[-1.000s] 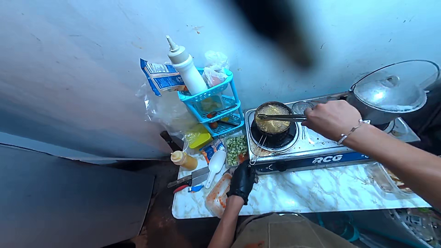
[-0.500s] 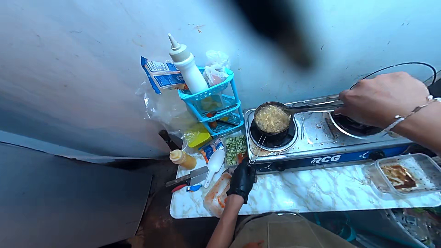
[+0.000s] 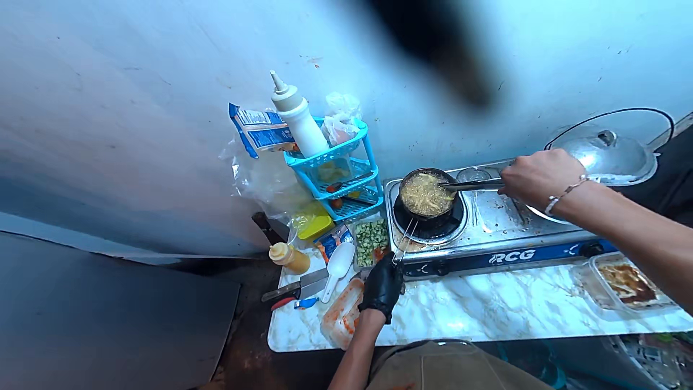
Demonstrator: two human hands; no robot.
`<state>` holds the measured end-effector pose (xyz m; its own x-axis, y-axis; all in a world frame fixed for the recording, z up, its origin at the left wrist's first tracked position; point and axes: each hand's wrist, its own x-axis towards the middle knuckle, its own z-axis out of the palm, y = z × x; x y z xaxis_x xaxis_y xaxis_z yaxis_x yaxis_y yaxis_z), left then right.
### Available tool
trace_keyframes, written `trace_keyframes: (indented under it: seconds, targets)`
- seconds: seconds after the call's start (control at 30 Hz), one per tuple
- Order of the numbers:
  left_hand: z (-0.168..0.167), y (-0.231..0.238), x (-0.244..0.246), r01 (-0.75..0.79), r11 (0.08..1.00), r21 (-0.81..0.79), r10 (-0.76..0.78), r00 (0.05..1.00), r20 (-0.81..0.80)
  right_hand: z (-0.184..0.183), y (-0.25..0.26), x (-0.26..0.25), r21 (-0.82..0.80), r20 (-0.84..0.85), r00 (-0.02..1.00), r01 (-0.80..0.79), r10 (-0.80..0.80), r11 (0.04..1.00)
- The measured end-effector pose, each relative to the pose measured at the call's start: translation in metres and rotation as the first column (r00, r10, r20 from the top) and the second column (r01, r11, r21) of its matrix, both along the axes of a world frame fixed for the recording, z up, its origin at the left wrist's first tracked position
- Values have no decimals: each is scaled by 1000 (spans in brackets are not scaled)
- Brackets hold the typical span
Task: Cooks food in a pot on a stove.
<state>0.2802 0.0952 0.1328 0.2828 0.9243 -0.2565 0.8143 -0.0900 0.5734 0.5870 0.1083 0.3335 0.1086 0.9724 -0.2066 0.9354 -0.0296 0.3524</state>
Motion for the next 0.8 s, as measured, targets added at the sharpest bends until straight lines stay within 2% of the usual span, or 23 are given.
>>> trace_keyframes:
  seconds: [0.17,0.3,0.43,0.53,0.6,0.67,0.8]
  targets:
    - [-2,-4,1,-9,1000,1,9,999,48,3,-13,13,64,-48,996,78,-75,995]
    - [-6,-12,-3,-20,1000,3,20,998,62,-9,-41,20,232,-164,982,131,-94,964]
    - [-10,-24,-5,-50,992,117,41,996,81,-26,-64,18,167,-286,929,290,-235,942]
    - [-7,-42,-4,-91,974,205,76,994,83,-61,-79,16,167,-375,881,369,-287,914]
    - [12,-51,-2,-104,986,132,89,989,115,-91,-88,15,199,-484,836,394,-260,897]
    - [14,-53,-1,-106,989,103,88,982,164,-122,-100,10,215,-623,743,463,-244,860]
    - [-34,-52,-5,-95,974,207,44,971,236,-199,-118,-7,353,-777,620,576,-112,737]
